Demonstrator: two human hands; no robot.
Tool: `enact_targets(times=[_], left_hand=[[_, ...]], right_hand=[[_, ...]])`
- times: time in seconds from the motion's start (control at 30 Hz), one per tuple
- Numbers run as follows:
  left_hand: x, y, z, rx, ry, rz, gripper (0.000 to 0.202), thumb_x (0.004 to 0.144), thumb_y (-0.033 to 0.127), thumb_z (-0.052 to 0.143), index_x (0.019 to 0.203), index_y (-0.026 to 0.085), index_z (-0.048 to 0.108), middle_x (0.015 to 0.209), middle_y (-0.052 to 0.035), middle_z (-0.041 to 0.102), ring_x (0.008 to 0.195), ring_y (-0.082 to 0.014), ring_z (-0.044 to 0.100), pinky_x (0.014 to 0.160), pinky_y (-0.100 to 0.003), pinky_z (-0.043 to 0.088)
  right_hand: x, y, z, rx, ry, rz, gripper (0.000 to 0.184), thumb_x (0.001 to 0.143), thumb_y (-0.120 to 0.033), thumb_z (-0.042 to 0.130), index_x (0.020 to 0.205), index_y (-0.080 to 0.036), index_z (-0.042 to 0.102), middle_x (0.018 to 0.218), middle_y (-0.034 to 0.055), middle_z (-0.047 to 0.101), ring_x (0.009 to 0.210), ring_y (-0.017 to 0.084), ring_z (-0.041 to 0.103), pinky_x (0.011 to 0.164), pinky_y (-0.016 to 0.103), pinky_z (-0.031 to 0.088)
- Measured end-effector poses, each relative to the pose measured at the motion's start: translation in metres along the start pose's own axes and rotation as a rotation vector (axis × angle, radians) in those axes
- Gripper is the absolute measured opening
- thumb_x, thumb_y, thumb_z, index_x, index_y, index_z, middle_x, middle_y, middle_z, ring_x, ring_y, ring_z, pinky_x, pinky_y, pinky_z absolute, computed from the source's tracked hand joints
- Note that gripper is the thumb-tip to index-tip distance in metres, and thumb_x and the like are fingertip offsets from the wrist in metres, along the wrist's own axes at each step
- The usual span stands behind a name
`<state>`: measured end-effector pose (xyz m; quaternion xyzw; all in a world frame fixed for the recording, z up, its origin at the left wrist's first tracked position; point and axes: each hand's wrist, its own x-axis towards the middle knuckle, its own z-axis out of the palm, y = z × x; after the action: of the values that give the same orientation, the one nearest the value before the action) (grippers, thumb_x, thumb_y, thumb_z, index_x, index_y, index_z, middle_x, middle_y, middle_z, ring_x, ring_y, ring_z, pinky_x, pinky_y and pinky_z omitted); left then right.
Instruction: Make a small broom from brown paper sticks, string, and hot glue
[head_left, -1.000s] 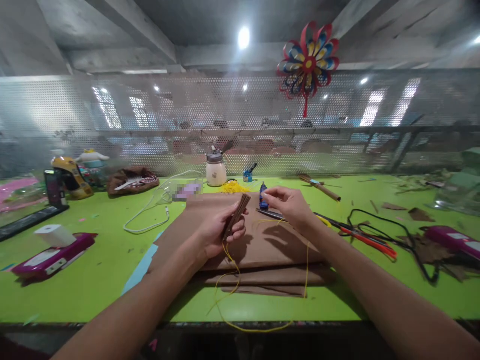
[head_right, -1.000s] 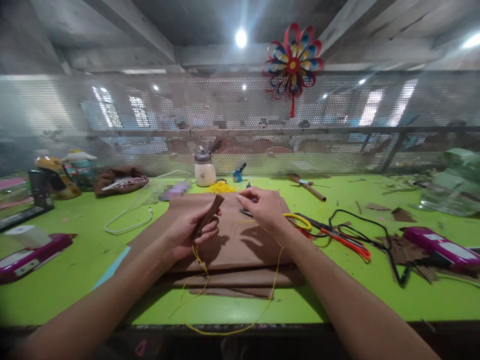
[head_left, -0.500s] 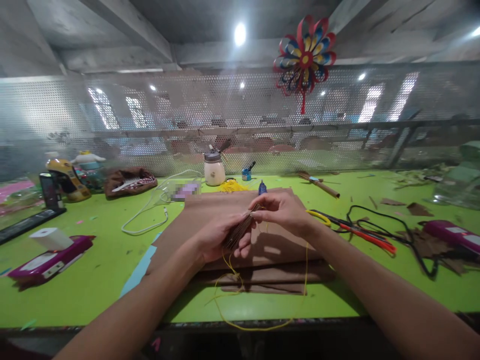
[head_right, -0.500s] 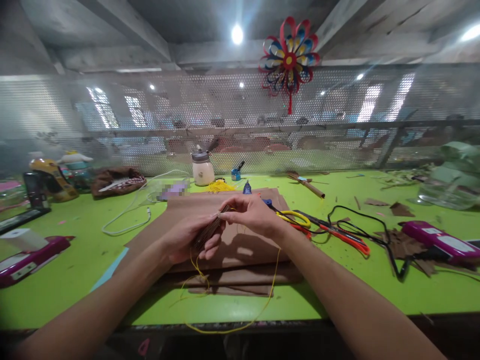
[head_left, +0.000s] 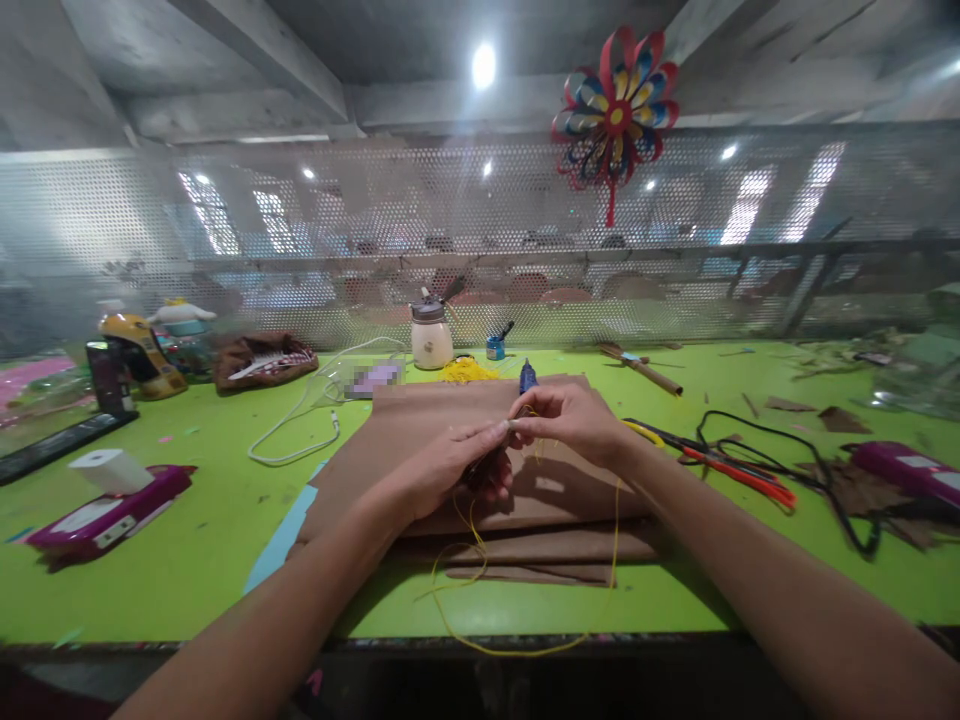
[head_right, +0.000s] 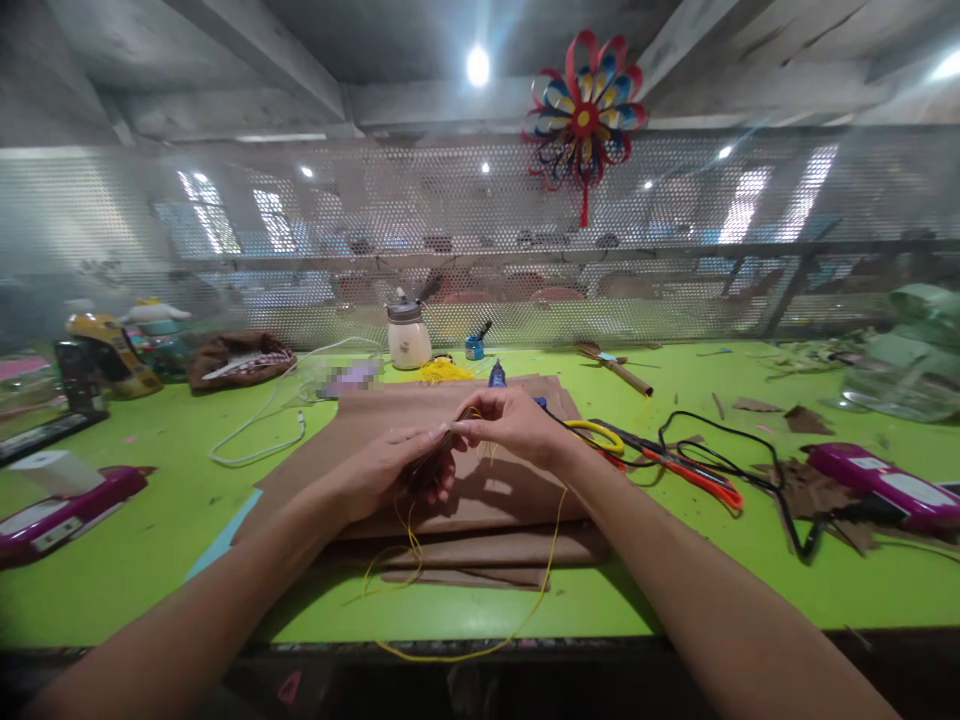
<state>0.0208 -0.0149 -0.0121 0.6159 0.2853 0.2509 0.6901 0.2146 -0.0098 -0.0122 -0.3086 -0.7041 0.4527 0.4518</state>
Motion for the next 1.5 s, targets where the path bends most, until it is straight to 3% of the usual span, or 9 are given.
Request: enact_targets(times=[0.2,0.33,0.47,0.7,0.87,0.97,1.13,1.3,1.5], left_hand=[[-0.003,0.0,0.005,0.195,-0.042,0.039,0.029,0.085,0.043,0.049,0.099,0.019,0.054,0.06,0.0043,0.045,0.048,-0.0074,0.043,0.046,-0.02,0.033],[0.0,-0.003,0.001,0.186,-0.005,0.046,0.026,0.086,0.042,0.046,0.089,0.018,0.055,0.058,0.0049,0.038,0.048,-0.0068,0.036,0.045,-0.019,0.029],[0.003,-0.005,-0.004,0.159,0.042,0.066,0.029,0.085,0.041,0.047,0.095,0.016,0.058,0.057,0.0044,0.037,0.048,-0.0075,0.031,0.043,-0.019,0.025],[0.002,-0.004,-0.003,0.218,0.097,0.075,0.03,0.084,0.041,0.049,0.088,0.014,0.063,0.057,0.0022,0.042,0.047,-0.0077,0.032,0.041,-0.019,0.024],[0.002,-0.002,-0.003,0.151,0.065,0.029,0.03,0.083,0.041,0.052,0.085,0.013,0.063,0.056,0.0026,0.043,0.044,-0.0054,0.032,0.038,-0.017,0.021],[0.002,0.0,-0.004,0.007,0.011,-0.04,0.035,0.082,0.046,0.053,0.094,0.014,0.061,0.059,-0.0005,0.052,0.046,-0.0075,0.043,0.039,-0.017,0.03],[0.002,0.004,-0.007,-0.136,-0.059,-0.045,0.047,0.083,0.053,0.046,0.099,0.011,0.059,0.078,-0.0125,0.065,0.063,-0.0183,0.063,0.059,-0.032,0.052],[0.005,0.0,-0.004,0.105,0.114,0.071,0.023,0.078,0.028,0.063,0.094,0.011,0.06,0.078,-0.0118,0.068,0.066,-0.0167,0.065,0.061,-0.028,0.052],[0.009,-0.004,0.003,0.334,0.272,0.172,0.013,0.08,0.017,0.056,0.088,0.011,0.065,0.077,-0.0102,0.07,0.063,-0.0154,0.066,0.05,-0.021,0.049]], right_hand=[[0.002,0.005,0.004,0.005,0.044,0.038,0.026,0.07,-0.036,0.071,0.078,-0.013,0.064,0.058,-0.0001,0.061,0.057,0.011,0.055,0.059,0.026,0.044],[0.003,0.009,0.004,-0.002,0.135,0.048,0.03,0.071,-0.041,0.069,0.078,-0.013,0.063,0.056,-0.0023,0.056,0.051,0.009,0.049,0.053,0.024,0.04],[0.003,0.008,-0.003,0.007,0.171,0.052,0.034,0.079,-0.047,0.058,0.079,-0.014,0.062,0.053,-0.0046,0.049,0.043,0.006,0.038,0.045,0.022,0.033],[0.002,0.007,-0.007,-0.122,0.106,0.025,0.031,0.076,-0.037,0.064,0.1,-0.017,0.065,0.092,0.0072,0.064,0.079,0.015,0.055,0.069,0.028,0.045],[0.0,0.007,-0.004,-0.087,0.051,0.019,0.02,0.074,-0.032,0.067,0.084,-0.014,0.067,0.065,0.0011,0.06,0.062,0.012,0.053,0.062,0.028,0.043],[-0.002,0.004,-0.005,-0.09,0.075,-0.006,0.017,0.074,-0.032,0.067,0.077,-0.015,0.066,0.062,0.0004,0.059,0.059,0.011,0.051,0.06,0.027,0.042],[-0.003,0.0,-0.009,-0.082,0.122,0.019,0.022,0.072,-0.036,0.068,0.073,-0.014,0.065,0.059,-0.001,0.057,0.056,0.01,0.05,0.058,0.026,0.04],[-0.003,0.004,-0.015,-0.081,0.155,0.051,0.024,0.071,-0.038,0.068,0.072,-0.015,0.064,0.057,-0.0012,0.058,0.054,0.01,0.05,0.056,0.025,0.039],[-0.002,0.006,-0.023,-0.041,0.166,0.045,0.024,0.069,-0.036,0.07,0.075,-0.013,0.067,0.058,-0.0004,0.061,0.054,0.01,0.052,0.057,0.025,0.041]])
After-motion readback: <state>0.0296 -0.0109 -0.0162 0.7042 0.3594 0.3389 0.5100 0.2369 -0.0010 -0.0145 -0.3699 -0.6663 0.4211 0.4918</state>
